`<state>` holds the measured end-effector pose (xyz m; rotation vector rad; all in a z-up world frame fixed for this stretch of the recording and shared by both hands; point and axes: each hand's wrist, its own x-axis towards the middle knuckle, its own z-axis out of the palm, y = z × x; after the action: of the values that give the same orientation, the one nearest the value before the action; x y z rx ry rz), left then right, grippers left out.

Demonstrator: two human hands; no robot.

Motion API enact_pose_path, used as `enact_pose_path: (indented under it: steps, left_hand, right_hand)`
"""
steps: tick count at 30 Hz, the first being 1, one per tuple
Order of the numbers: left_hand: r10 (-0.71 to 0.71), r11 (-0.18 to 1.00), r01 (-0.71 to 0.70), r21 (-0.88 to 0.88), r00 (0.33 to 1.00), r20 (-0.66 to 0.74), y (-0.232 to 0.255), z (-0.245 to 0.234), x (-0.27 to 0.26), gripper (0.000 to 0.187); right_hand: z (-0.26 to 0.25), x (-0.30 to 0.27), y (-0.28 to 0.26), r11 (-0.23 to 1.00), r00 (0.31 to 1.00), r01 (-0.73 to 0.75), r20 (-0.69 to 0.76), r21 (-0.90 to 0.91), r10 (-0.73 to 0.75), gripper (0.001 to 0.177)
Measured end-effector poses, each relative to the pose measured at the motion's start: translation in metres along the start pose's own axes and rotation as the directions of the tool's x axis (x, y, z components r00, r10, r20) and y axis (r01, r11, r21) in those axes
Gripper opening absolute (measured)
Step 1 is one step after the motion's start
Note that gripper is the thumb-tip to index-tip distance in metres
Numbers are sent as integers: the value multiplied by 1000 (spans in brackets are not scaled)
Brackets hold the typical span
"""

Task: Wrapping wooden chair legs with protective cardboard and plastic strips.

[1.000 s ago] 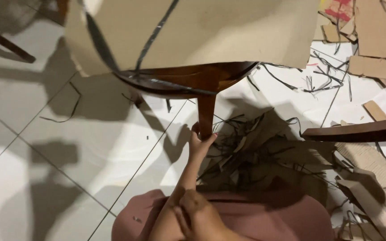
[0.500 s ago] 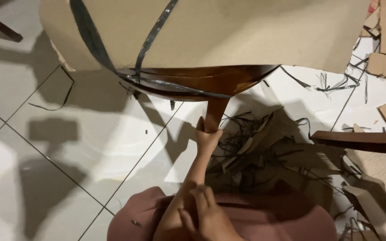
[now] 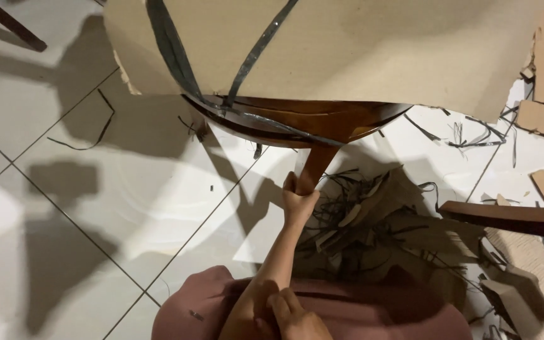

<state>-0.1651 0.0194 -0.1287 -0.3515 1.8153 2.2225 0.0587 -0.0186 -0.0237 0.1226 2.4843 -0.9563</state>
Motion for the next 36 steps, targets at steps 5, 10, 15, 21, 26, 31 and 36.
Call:
enact_pose_path:
  steps: [5,10,15,21,26,31,36]
  left_hand:
    - [67,995,-66,-70,998,11,-11,-2,1,48]
    - [10,999,-10,-42,1000,6,-2,-7,-8,44]
    - [96,995,-96,8,995,14,4,-11,-21,42]
    - [-53,998,54,18,998,-26,18,-13,-40,35]
    - [-43,998,44,34,998,-41,9,-20,-39,38]
    - [-86,996,86,13,996,-6,20,-26,-55,36]
    - [-77,995,78,63,997,-25,10,-33,-59,36]
  right_hand:
    - [-62,0,-38,984,989,-147,36,105,144,43]
    - [-26,-11,-18,998,998,-50,40,26,49,39]
    - [-42,-8,-27,999,999,39,-7,27,-39,74]
    - [-3,-22,-6,989,989,147,-23,-1,-147,30]
    - [-24,-25,-28,999,999,-5,54,44,2,43]
    - [-10,-37,-28,983,945,-183,275,-6,177,58]
    - [-23,-50,-35,999,996,37,79,13,-38,75]
